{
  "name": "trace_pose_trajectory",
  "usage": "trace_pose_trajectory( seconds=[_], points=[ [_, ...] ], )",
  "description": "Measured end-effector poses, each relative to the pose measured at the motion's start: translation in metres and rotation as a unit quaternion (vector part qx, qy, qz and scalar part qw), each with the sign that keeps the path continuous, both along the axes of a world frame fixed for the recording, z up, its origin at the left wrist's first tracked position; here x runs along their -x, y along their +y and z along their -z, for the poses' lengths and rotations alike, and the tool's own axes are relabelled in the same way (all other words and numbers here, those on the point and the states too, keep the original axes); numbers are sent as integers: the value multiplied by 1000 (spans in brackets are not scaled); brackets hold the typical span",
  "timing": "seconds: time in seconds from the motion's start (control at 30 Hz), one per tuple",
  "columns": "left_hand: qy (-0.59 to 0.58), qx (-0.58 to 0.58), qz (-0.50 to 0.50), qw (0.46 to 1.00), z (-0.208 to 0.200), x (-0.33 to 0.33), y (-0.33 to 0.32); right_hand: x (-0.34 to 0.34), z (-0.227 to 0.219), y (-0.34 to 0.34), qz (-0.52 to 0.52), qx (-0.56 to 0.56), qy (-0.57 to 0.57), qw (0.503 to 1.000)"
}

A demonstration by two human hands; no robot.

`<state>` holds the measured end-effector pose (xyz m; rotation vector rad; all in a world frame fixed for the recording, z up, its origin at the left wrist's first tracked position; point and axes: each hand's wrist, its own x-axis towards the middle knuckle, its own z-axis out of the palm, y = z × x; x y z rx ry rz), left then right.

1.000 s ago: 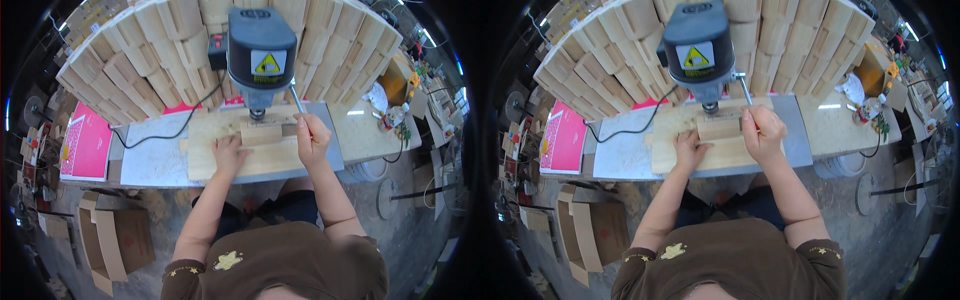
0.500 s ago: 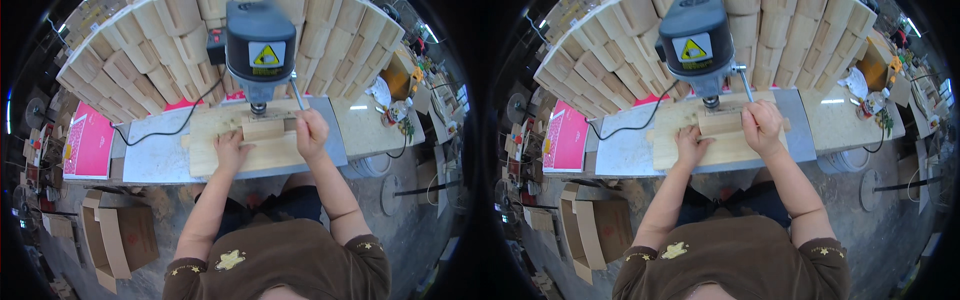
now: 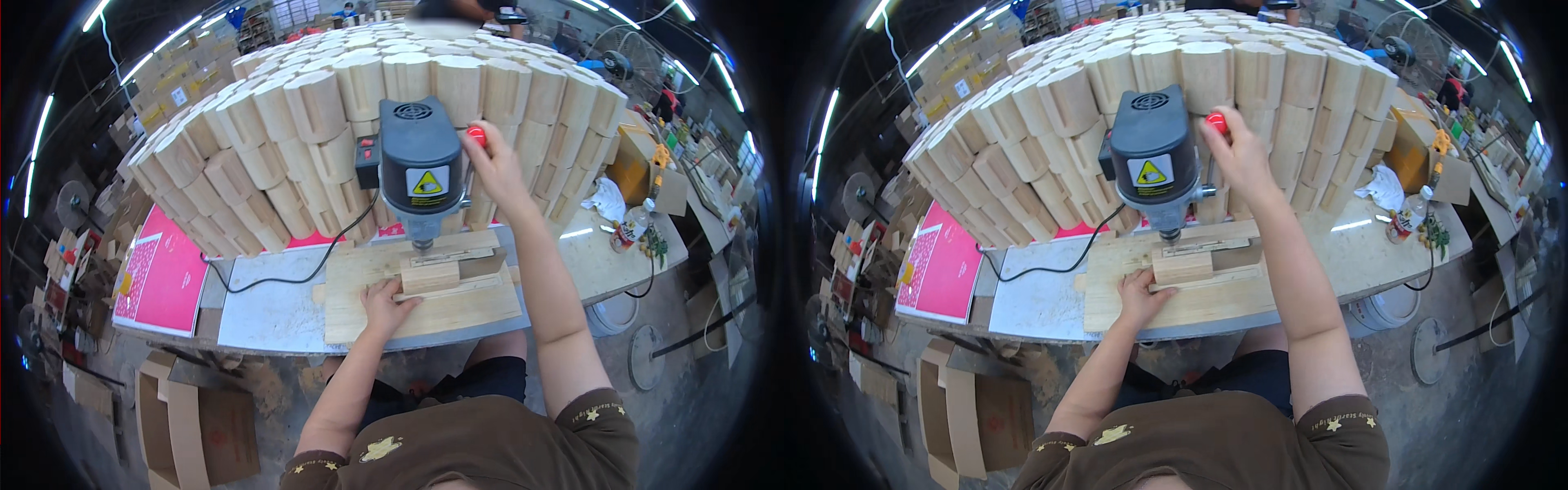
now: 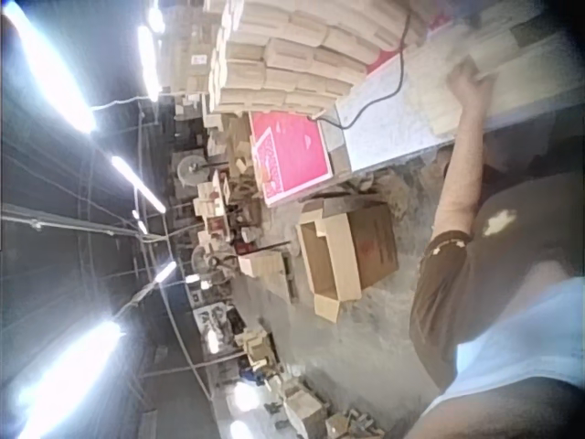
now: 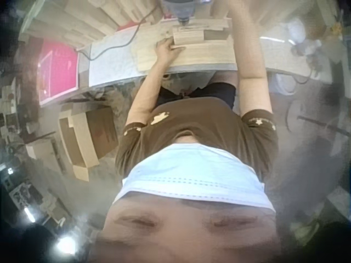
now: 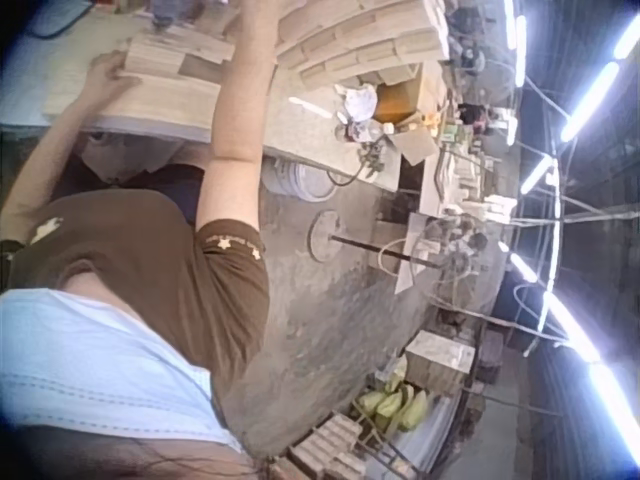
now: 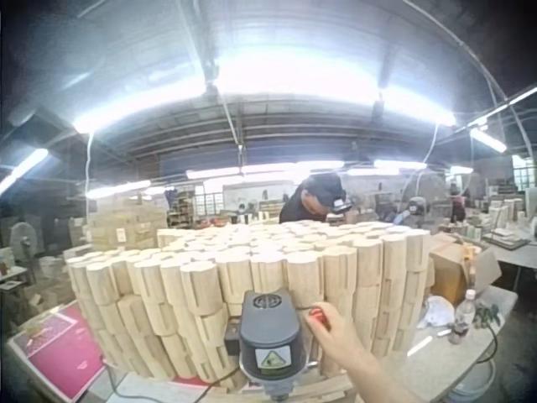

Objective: Drilling holes into wooden cylindrical components using a stationary drill press.

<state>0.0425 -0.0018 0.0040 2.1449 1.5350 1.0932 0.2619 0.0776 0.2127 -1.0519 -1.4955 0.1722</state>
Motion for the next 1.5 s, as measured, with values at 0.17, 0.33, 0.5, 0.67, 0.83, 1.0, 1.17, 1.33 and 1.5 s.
trace_pose_trajectory(
  seconds=[0.17,0.33,0.5,0.67,0.83,1.0,1.17,1.33,1.5],
  points=[
    [-45,36,-12,998,1,-3,3,-44,98,-41,-107,177,-177,962],
    [-55,14,11,998,-2,2,5,-35,141,-85,-36,190,-302,933],
    [-178,6,68,982,-10,41,-14,-35,140,-91,-17,177,-309,934],
    [-157,30,34,987,-27,111,-54,-30,142,-101,-46,166,-315,933],
    [-377,193,-73,903,-69,140,-71,-38,144,-103,-42,152,-313,936],
    [-511,321,-108,790,-67,111,-60,-20,142,-104,-48,132,-308,941],
    [-446,349,-97,819,-55,84,-50,-17,142,-102,-69,128,-300,943],
    [-458,395,-49,795,-59,61,-39,-19,142,-106,-68,129,-307,940],
    [-458,382,-14,802,-49,31,-37,-12,142,-112,-28,121,-310,943]
  ],
)
